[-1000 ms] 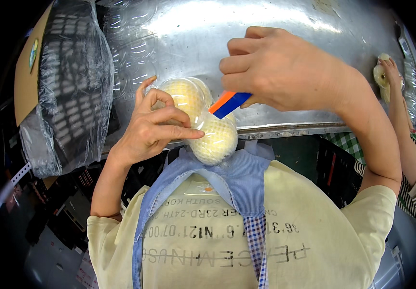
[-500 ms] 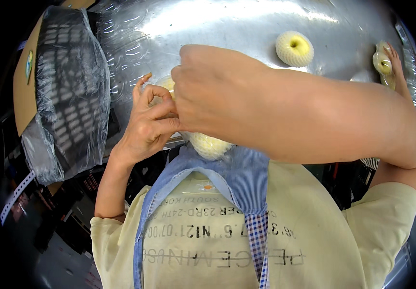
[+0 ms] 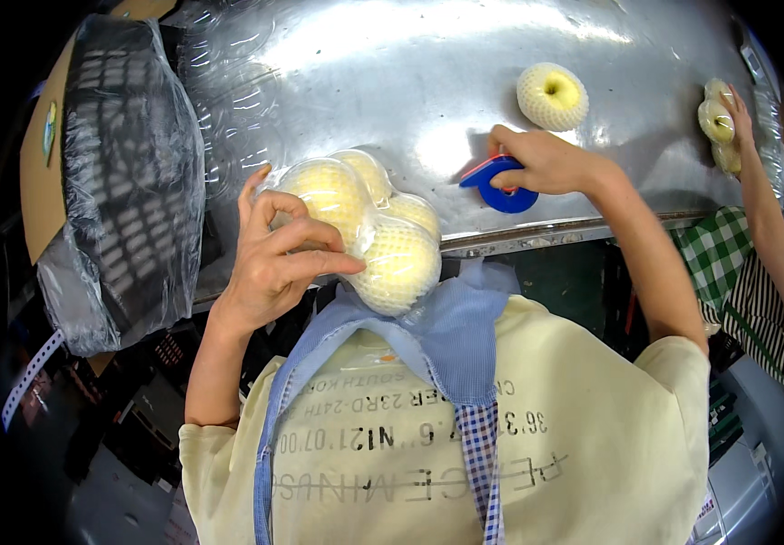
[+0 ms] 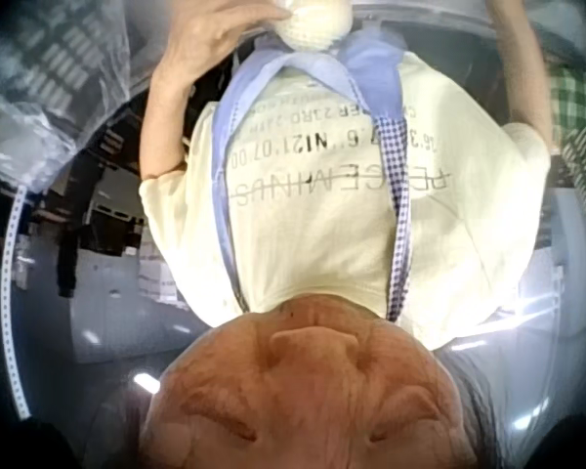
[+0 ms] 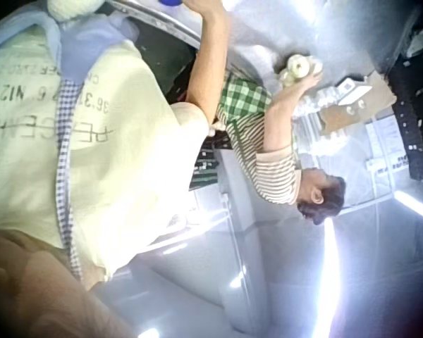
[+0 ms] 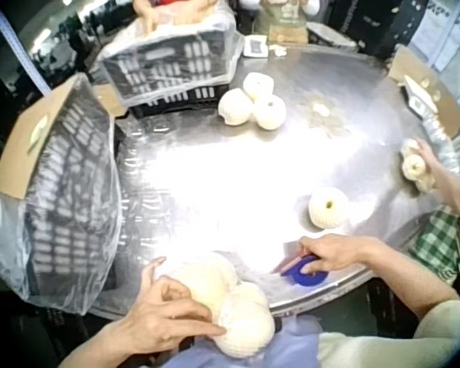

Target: The person places foam-netted apples into a clear plastic tray on a metal table. They then use a handheld tape dispenser to seal the plastic wrap over the apples. Finally, the person lifts the sealed tray and places it into a black crate alongside other packaged units.

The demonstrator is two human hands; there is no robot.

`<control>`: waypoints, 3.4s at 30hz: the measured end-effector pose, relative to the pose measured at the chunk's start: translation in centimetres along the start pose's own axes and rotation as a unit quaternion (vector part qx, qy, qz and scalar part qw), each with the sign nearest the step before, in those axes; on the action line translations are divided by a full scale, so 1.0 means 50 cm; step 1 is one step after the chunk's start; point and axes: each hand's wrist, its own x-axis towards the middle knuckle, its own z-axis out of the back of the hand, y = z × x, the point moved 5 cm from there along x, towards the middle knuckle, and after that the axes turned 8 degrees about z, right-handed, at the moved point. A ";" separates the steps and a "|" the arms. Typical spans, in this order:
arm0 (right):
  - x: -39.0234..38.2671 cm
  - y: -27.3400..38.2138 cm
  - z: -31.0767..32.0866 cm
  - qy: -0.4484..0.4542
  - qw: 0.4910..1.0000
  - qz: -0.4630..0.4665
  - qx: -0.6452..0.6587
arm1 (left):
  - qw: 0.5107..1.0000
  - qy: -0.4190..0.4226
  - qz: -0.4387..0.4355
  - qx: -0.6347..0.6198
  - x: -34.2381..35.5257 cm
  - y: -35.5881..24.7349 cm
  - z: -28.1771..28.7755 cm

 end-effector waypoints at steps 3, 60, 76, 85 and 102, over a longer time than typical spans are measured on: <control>-0.003 -0.097 -0.048 -0.095 0.994 0.013 0.053 | 1.000 0.006 -0.001 0.010 0.004 0.000 0.000; 0.037 0.195 -0.137 -0.251 0.843 0.130 0.457 | 1.000 -0.013 0.024 -0.008 0.003 0.002 0.000; -0.073 0.312 -0.065 -0.417 0.897 0.117 -0.086 | 0.999 -0.005 0.029 -0.013 0.086 -0.009 -0.010; -0.075 0.285 -0.043 -0.450 0.884 0.062 -0.108 | 1.000 0.009 0.020 0.010 0.137 -0.012 -0.029; -0.010 0.129 -0.002 -0.367 0.926 -0.029 0.086 | 0.998 -0.061 0.028 -0.007 0.196 0.027 -0.100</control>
